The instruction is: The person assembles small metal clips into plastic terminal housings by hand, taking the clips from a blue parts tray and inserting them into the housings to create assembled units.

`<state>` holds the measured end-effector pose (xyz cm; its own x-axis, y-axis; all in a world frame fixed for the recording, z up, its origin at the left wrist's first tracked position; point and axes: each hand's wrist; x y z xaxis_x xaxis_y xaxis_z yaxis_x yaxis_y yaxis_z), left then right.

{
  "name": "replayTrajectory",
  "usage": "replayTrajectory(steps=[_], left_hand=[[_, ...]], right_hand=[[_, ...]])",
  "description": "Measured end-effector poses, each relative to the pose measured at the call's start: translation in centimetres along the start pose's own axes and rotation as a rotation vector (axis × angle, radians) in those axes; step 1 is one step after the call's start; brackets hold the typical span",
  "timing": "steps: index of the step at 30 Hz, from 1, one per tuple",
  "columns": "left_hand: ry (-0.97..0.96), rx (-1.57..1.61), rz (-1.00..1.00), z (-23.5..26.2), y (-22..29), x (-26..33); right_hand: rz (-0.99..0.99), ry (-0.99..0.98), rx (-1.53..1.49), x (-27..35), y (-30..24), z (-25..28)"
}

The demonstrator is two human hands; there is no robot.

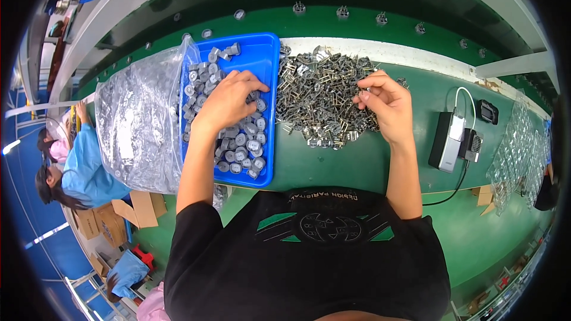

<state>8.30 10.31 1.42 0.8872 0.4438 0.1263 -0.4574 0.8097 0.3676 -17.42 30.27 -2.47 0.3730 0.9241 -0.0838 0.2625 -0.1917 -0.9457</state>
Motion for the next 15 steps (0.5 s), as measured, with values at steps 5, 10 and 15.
replayTrajectory(steps=[5, 10, 15], left_hand=[[-0.127, -0.018, 0.075, 0.2, 0.1, -0.5], [-0.047, -0.029, 0.015, -0.2, -0.4, 0.3], [0.058, 0.170, 0.051, 0.0, -0.3, 1.0]], right_hand=[[0.011, 0.015, 0.025, -0.1, -0.3, -0.1], [0.026, -0.001, 0.084, -0.2, -0.5, -0.7], [0.003, -0.054, -0.013, -0.5, -0.3, -2.7]])
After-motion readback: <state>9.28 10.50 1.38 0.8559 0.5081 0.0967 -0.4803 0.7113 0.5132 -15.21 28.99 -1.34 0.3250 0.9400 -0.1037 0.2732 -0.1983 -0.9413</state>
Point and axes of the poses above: each hand's wrist, its own x-axis away from the middle knuckle, its own z-axis out of the back of the hand, y = z × x, and after that the axes turned 1 degree about z, right-handed
